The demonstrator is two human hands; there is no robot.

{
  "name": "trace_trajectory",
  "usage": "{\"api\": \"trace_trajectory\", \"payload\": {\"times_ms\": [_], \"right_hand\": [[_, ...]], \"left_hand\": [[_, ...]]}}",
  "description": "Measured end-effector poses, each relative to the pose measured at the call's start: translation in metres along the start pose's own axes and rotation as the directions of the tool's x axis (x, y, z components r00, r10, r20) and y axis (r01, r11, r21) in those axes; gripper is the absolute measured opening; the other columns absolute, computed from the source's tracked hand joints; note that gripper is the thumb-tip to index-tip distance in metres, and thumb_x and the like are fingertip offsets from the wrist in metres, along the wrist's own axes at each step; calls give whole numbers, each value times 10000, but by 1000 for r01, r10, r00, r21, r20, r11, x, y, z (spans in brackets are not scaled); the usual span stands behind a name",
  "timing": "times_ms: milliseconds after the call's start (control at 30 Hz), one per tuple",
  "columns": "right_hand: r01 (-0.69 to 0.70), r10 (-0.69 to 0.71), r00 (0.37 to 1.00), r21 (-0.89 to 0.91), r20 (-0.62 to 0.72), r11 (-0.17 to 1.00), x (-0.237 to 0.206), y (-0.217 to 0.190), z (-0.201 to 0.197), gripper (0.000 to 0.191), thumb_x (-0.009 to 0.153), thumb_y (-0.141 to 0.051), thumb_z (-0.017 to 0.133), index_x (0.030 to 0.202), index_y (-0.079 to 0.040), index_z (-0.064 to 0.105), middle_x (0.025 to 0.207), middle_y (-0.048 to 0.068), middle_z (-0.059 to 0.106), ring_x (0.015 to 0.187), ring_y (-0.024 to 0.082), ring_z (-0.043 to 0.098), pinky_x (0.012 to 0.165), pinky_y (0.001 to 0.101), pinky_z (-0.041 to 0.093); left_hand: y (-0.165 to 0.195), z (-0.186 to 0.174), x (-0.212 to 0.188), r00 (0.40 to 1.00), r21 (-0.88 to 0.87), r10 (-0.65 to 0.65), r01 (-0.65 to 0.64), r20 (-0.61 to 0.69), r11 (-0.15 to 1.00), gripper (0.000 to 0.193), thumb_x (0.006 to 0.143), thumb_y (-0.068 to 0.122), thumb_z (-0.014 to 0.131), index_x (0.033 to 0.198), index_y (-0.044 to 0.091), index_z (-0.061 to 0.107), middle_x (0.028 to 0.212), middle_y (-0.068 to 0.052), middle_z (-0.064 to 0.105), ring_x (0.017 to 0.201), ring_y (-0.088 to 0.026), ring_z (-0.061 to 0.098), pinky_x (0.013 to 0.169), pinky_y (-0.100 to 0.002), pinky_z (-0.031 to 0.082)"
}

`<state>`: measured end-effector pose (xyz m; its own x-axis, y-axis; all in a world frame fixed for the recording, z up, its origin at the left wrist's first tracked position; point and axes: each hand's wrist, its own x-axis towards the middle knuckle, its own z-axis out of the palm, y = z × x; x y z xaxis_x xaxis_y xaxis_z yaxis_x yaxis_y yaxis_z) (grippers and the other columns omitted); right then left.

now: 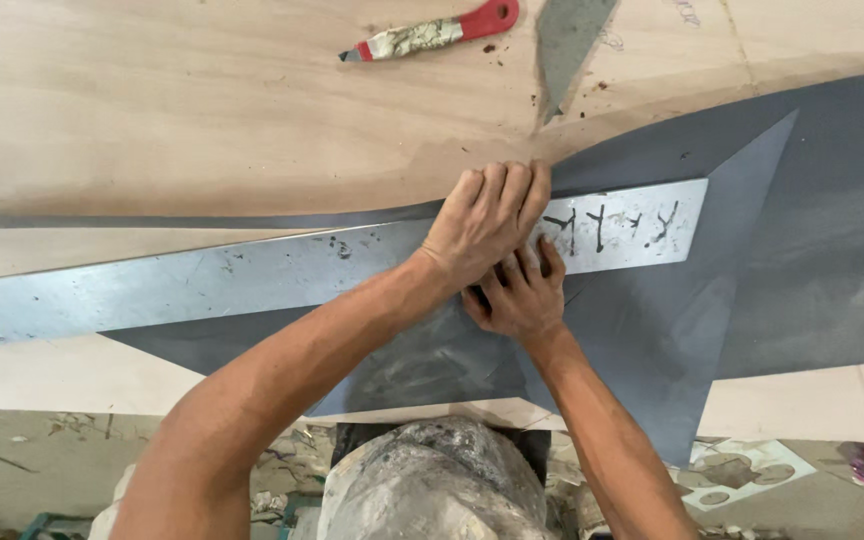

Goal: The person cuts a large dark sheet of material on a wooden workbench using a utility knife and a metal ruler. They score the material along the ruler's edge and then snap the sheet to separate the pieces.

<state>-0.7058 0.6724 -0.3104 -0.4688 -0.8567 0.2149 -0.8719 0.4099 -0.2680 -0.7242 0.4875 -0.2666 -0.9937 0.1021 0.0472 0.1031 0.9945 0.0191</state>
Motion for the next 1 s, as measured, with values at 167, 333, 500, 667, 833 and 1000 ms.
{"api": "trace_trajectory", "payload": {"times_ms": [167, 333, 500, 667, 833, 1000], "right_hand": [[-20, 20, 1000, 1, 20, 1000, 6, 0, -7, 382, 1015, -458, 575, 1167, -141, 724, 1360, 162, 646, 1336, 316, 555, 1184, 566, 280], [-13, 13, 1000, -19, 5, 1000, 9, 0, -11, 449, 1029, -469, 559, 1283, -133, 716, 1470, 143, 595, 1394, 301, 513, 1214, 529, 268], [-10, 10, 1000, -29, 24, 1000, 6, -3, -10, 449, 1044, -472, 579, 1287, -121, 718, 1478, 131, 602, 1401, 283, 497, 1229, 489, 262], [19, -19, 1000, 25, 2, 1000, 6, 0, -16, 357, 995, -367, 642, 1197, -107, 779, 1375, 115, 688, 1356, 260, 533, 1196, 470, 300], [-1, 3, 1000, 71, -28, 997, 8, 2, -19, 248, 952, -236, 684, 1115, -95, 807, 1257, 77, 762, 1258, 229, 599, 1146, 436, 349], [-122, 135, 990, 278, -28, 953, 40, 6, -28, 134, 932, -65, 684, 1042, -55, 759, 1123, 81, 773, 1057, 241, 692, 962, 402, 519]], "left_hand": [[-14, -2, 17, 990, -152, -53, 73, 130, 986, 640, 869, 242, 665, 1426, -29, 504, 1185, -115, 571, 1067, -246, 555, 906, -367, 450], [-42, 4, 27, 997, -151, -13, 2, -73, 989, 698, 804, 207, 715, 1440, 37, 482, 1459, -127, 522, 1338, -297, 504, 1096, -491, 407], [-58, 10, -25, 970, -566, -241, 203, 8, 799, 676, 916, 211, 802, 1502, 55, 504, 1542, -149, 485, 1453, -327, 436, 1197, -517, 344], [-36, 1, -103, 957, -523, -277, 279, 83, 806, 554, 963, 212, 786, 1449, 72, 559, 1584, -140, 470, 1512, -294, 414, 1246, -512, 313], [-12, 6, -142, 947, -416, -307, 316, 91, 853, 552, 976, 364, 703, 1438, 77, 606, 1592, -148, 468, 1488, -303, 407, 1233, -536, 243], [-6, 28, -150, 955, -260, -294, 273, -42, 926, 510, 1071, 427, 642, 1452, 90, 611, 1597, -121, 494, 1509, -267, 426, 1285, -525, 198]]}}
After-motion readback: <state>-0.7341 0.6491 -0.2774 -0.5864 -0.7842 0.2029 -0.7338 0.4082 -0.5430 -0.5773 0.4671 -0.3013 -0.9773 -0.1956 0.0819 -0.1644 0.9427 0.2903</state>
